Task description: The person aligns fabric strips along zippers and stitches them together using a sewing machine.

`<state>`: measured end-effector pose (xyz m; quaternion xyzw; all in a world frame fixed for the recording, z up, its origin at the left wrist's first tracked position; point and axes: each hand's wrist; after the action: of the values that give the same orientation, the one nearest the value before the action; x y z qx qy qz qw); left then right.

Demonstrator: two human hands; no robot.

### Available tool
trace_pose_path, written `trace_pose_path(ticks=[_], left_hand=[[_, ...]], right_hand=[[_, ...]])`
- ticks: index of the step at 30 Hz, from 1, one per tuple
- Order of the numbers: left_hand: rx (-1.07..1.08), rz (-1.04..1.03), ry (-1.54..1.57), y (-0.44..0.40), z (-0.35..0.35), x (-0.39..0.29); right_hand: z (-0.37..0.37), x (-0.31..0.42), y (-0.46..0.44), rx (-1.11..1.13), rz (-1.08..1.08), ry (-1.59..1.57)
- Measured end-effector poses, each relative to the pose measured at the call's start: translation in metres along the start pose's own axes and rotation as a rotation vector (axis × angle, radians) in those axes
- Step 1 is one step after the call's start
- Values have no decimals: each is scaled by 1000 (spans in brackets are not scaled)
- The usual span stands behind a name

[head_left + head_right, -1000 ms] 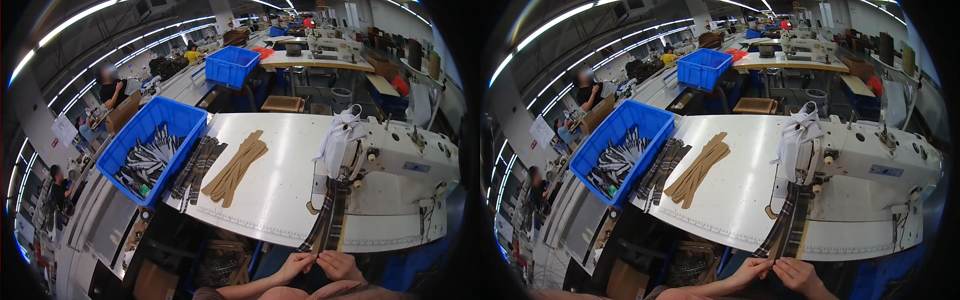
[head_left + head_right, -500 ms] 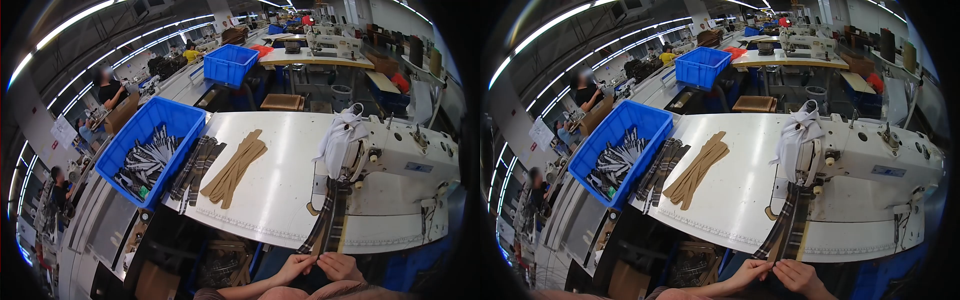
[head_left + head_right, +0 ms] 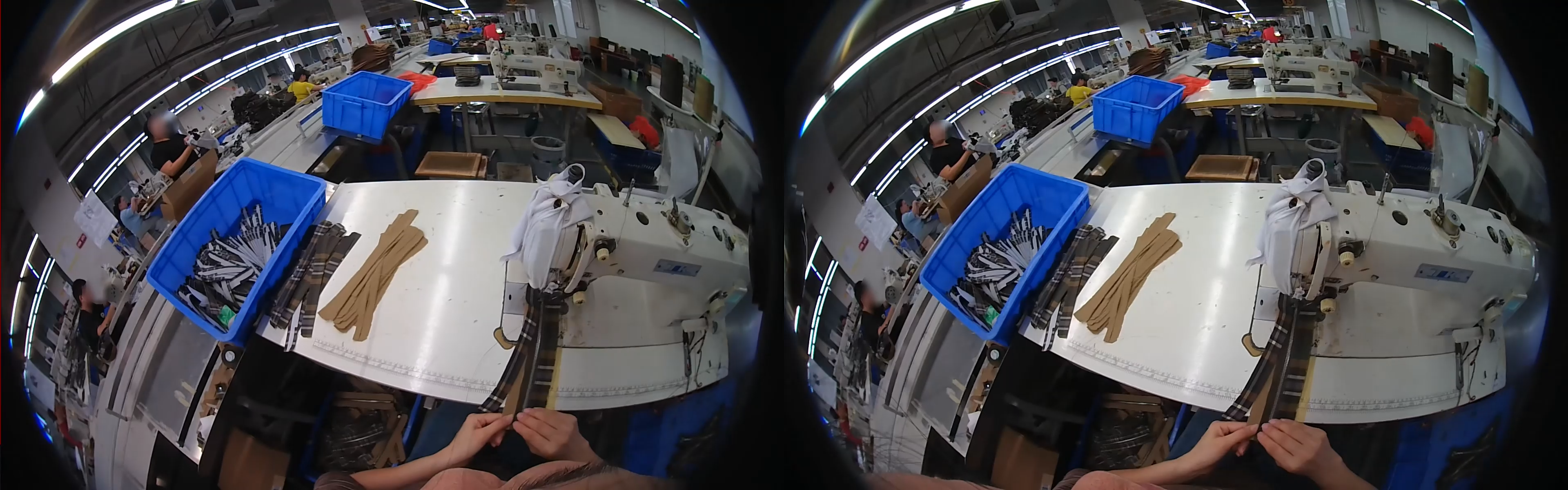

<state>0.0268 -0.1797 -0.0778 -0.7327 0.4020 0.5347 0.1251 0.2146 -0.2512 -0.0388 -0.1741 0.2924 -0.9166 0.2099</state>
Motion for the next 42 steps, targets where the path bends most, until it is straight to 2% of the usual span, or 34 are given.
trace_pose_path(ticks=[15, 17, 20, 26, 42], left_hand=[[21, 25, 13, -2, 0, 2], [-4, 60, 127, -2, -1, 1], [-25, 56, 34, -4, -7, -7], [-42, 75, 114, -5, -7, 1], [-44, 59, 46, -1, -8, -8]], right_hand=[[-2, 0, 1, 0, 7, 7], [-2, 0, 0, 2, 11, 0], [-1, -1, -3, 11, 16, -16], [-2, -1, -2, 10, 22, -14], [-3, 0, 2, -3, -11, -25]])
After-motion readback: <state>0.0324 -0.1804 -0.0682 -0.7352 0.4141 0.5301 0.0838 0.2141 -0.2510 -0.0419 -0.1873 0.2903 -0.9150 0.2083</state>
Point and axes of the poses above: each hand's wrist, its own y-axis away from the middle knuckle, its own z-axis out of the back of the hand, x = y × z, and after that the axes turned 8 degrees about -z, right-handed
